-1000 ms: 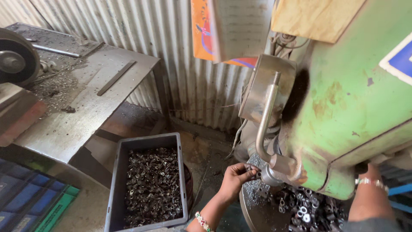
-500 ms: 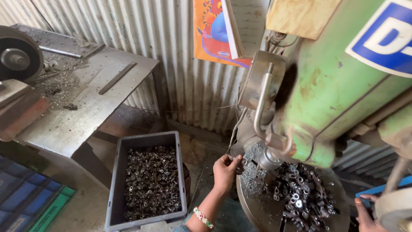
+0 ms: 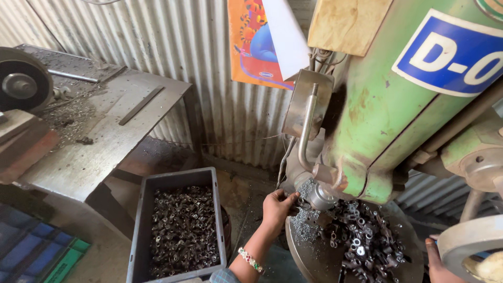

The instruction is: The person repeatedly picks small metal parts from a bin, places them under a drill press, operates the machine to drill each part, and then removes the finished part. The process is repeated continuously throughout the clip.

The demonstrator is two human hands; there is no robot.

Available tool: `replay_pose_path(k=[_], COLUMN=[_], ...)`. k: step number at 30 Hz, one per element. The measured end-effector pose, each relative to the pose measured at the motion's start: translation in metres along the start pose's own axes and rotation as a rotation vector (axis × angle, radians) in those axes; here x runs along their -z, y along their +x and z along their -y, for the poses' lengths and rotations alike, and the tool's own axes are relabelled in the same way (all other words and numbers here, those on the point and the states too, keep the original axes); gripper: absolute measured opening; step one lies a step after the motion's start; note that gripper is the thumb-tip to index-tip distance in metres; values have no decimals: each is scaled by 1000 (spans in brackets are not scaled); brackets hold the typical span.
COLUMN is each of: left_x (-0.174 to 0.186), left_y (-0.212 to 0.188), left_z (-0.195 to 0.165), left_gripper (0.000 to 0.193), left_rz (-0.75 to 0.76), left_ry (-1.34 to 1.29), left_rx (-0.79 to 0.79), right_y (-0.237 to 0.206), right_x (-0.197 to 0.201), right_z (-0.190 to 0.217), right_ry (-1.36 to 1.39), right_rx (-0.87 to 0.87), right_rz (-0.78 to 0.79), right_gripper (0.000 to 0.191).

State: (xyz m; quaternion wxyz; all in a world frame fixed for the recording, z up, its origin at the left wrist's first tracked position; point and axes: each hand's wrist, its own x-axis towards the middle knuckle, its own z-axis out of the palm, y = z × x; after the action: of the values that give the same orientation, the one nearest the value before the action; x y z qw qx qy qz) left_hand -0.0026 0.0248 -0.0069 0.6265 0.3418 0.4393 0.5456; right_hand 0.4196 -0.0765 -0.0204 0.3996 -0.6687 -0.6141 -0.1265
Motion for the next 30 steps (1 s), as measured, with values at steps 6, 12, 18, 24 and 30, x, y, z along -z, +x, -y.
replay_pose_path(k=[6,12,18,24,30], left_x=[0,4,9,5,-3], left_y=[-5,2,10,20,30], left_z=[10,23,44,41,44], left_gripper=[32,24,23,19,24], left_rz=[-92,252,303,305,300], left_ry=[404,-30,16,74,46], left_rx=[-216,146,55,65,130], right_y=[-8,-8,51,156,142], right_x=[-11,-16,-53,-90,-75], right_z=[0,5,25,52,57], right_ry=[332,355,286,36,129], right_rx=[-266,-374,-190,-194,-254], right_rz=[-55,-94,-252,-284,-190], right_gripper=[16,14,17,13,12])
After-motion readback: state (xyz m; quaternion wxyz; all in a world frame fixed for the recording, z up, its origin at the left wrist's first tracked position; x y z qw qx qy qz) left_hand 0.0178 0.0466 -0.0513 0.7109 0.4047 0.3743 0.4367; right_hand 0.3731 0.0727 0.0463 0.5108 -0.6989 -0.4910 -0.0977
